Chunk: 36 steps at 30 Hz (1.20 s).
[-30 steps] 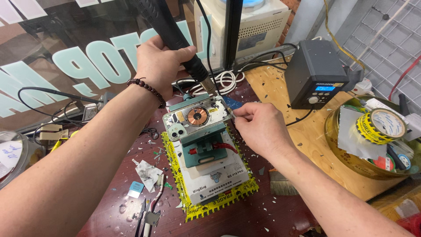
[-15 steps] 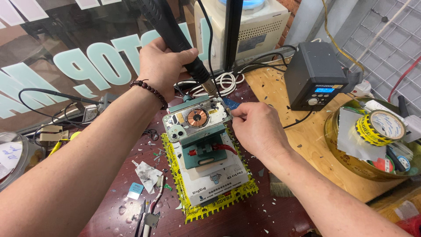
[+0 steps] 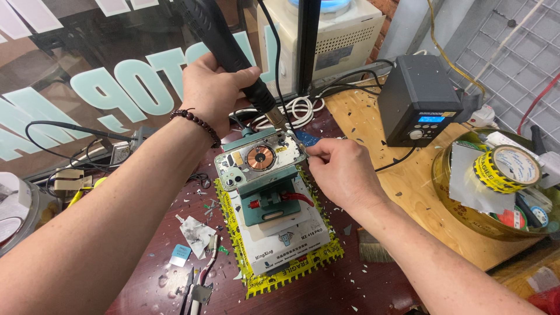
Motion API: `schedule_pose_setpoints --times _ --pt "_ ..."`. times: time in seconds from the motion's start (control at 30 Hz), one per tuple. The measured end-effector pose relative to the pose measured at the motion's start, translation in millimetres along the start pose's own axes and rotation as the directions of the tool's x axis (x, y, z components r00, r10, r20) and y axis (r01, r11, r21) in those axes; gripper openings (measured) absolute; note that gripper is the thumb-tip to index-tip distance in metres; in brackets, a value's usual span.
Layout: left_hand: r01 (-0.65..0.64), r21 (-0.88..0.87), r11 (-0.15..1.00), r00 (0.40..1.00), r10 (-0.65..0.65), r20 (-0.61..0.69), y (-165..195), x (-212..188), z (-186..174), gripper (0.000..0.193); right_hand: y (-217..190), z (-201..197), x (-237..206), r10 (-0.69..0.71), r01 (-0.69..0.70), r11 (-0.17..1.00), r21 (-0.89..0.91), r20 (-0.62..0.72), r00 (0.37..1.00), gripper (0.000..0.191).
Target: The person uses a hot air gun and a metal tool to heat and scrape a circular copper coil on a small electronic device mounted on a green stand. The device is held in place while the person repeatedly applies heat and scrapes the surface.
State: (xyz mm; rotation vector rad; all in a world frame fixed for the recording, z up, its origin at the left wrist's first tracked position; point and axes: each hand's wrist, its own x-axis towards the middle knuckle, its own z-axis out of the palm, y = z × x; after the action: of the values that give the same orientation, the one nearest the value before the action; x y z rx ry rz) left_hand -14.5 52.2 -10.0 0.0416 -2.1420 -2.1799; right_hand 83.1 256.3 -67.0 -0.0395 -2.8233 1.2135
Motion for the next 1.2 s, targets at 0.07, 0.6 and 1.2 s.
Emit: schedule_pose_setpoints --times 0.07,0.6,1.2 --pt "0.008 -0.005 1.000 1.000 -0.008 -0.008 0 0 0 0.027 3 1 2 -0.014 0.014 1.000 0.004 -0.011 1.000 0.020" --pt "0.023 0.005 1.000 1.000 -0.023 -0.018 0 -1 7 0.024 22 -1 19 0.223 -0.331 0.722 0.607 0.249 0.942 0.020" --pt "-0.046 -0.004 0.999 0.998 0.046 -0.051 14 -4 -28 0.024 9 -3 12 -0.019 0.019 0.999 0.042 0.000 1.000 0.021"
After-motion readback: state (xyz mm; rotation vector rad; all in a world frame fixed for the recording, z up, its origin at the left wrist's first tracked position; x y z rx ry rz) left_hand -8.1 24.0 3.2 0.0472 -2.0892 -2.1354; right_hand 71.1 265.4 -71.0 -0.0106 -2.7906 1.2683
